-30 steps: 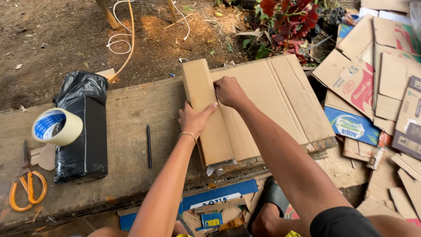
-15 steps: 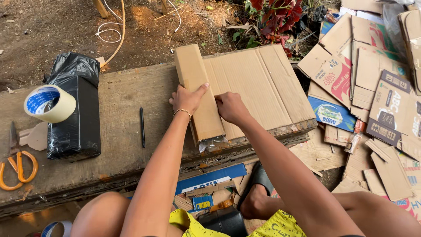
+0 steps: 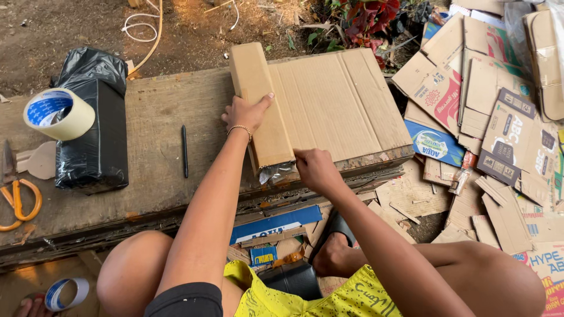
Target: The person folds and secures a cardboard box using a utility knife and clear tape. They cut along the edges, fold the flaps, and apply tape to seal the box.
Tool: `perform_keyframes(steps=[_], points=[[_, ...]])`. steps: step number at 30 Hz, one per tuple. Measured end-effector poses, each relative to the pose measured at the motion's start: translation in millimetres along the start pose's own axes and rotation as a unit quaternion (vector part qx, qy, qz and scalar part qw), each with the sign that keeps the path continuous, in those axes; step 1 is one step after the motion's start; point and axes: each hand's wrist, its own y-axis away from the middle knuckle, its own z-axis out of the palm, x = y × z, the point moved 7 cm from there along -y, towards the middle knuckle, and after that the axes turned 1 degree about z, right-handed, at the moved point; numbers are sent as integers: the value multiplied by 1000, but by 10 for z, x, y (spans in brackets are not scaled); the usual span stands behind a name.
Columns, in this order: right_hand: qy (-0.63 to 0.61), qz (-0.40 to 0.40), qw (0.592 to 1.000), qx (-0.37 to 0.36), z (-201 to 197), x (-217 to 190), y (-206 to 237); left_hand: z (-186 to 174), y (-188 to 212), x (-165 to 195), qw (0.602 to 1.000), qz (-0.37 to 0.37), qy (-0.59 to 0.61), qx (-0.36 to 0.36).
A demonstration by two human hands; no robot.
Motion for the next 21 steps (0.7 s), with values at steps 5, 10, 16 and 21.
perform_keyframes(steps=[5, 10, 16, 21], points=[[-8, -37, 999, 37, -35, -75, 334, 5, 16, -18, 1000, 1, 1, 9], [9, -15, 1000, 21, -45, -103, 553, -10, 10, -3, 1000, 0, 15, 12], [19, -16, 1000, 10, -105, -170, 747, -20, 14, 3, 1000, 2, 9, 13], [0, 115, 993, -8, -236, 140, 869, 30, -41, -44, 1000, 8, 27, 3]])
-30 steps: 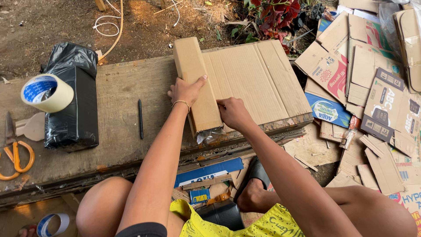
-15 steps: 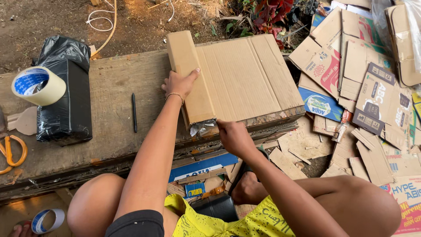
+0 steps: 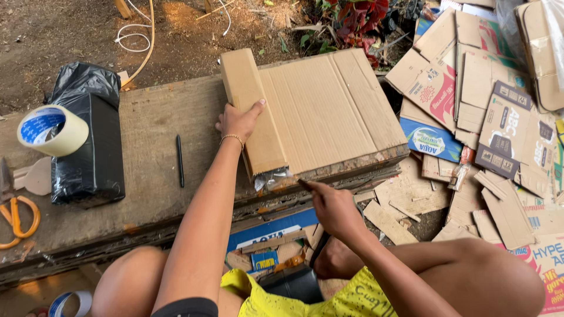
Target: The person folds and secures a cardboard box using a utility knife and clear tape. They cut along the edges, fold the flaps, and apply tape to seal the box.
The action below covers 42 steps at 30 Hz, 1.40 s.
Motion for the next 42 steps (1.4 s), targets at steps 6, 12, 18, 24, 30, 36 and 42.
perform_keyframes(steps=[6, 12, 18, 24, 30, 36, 42], points=[[85, -104, 950, 281, -647, 415, -827, 36, -94, -8, 999, 26, 42, 6], [328, -219, 865, 309, -908, 678, -1541, 54, -158, -106, 998, 22, 56, 31], [65, -113, 977, 170, -574, 223, -1876, 103, -182, -145, 998, 8, 69, 7], [11, -21, 999, 26, 346, -723, -2093, 52, -156, -76, 997, 20, 76, 15], [82, 14, 991, 103, 402, -866, -1936, 64, -202, 58, 960, 195, 197, 32], [83, 62, 987, 121, 386, -941, -1873, 30, -79, -295, 893, 175, 411, -59], [68, 75, 989, 109, 378, -922, -1784, 6, 92, -499, 865, 147, 478, -40]])
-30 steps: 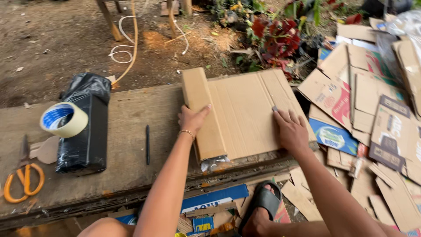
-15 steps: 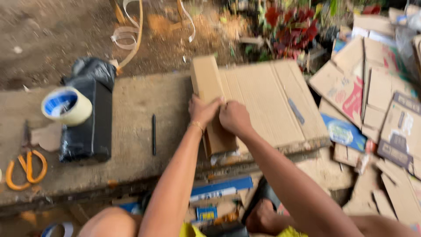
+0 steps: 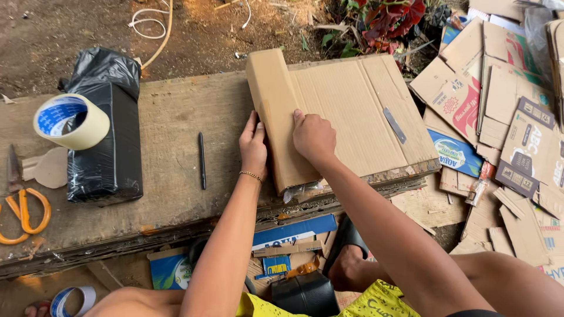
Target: The person folds and secures a cardboard box using a utility knife and clear tape. They cut along the edges, fold the flaps, and apply tape to seal the box.
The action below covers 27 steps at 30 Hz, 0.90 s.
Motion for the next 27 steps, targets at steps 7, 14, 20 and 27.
perform_keyframes(steps=[7, 14, 20, 27], points=[[1, 13, 1000, 10, 2, 38, -18, -28, -88, -163, 998, 40, -52, 5], [-32, -2, 999, -16, -9, 159, -109, 17, -76, -242, 996, 74, -51, -11], [-112, 20, 992, -52, 36, 435, -271, 105, 2, -381, 994, -53, 95, -12], [-373, 67, 912, -159, 196, 781, -386, 429, 87, -466, 983, -57, 157, -79]])
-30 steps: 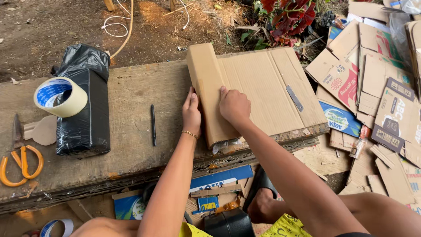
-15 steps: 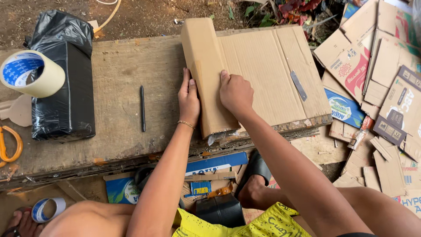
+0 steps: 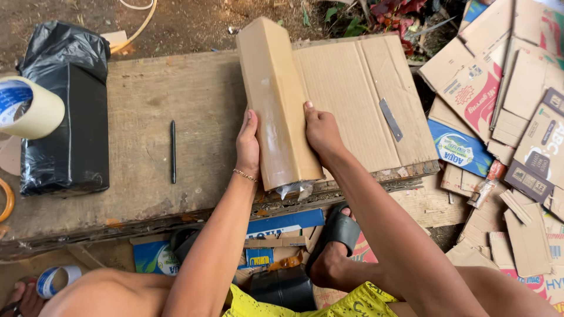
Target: The person folds and secures a cardboard box using a utility knife and clear tape. They cut along the edges, fold the flaps, and apply tape to seal the box.
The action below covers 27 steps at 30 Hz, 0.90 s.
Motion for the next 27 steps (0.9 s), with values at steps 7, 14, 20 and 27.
perform_keyframes(steps=[7, 14, 20, 27], points=[[-110, 21, 992, -54, -1, 114, -64, 147, 29, -36, 997, -4, 69, -44], [264, -96, 956, 81, -222, -26, -112, 175, 2, 13, 999, 28, 2, -16], [208, -227, 943, 130, -361, 11, -163, 399, 33, 115, 996, 64, -53, -37], [278, -220, 931, 87, -470, 140, -347, 600, -4, 26, 993, 61, -96, -10]])
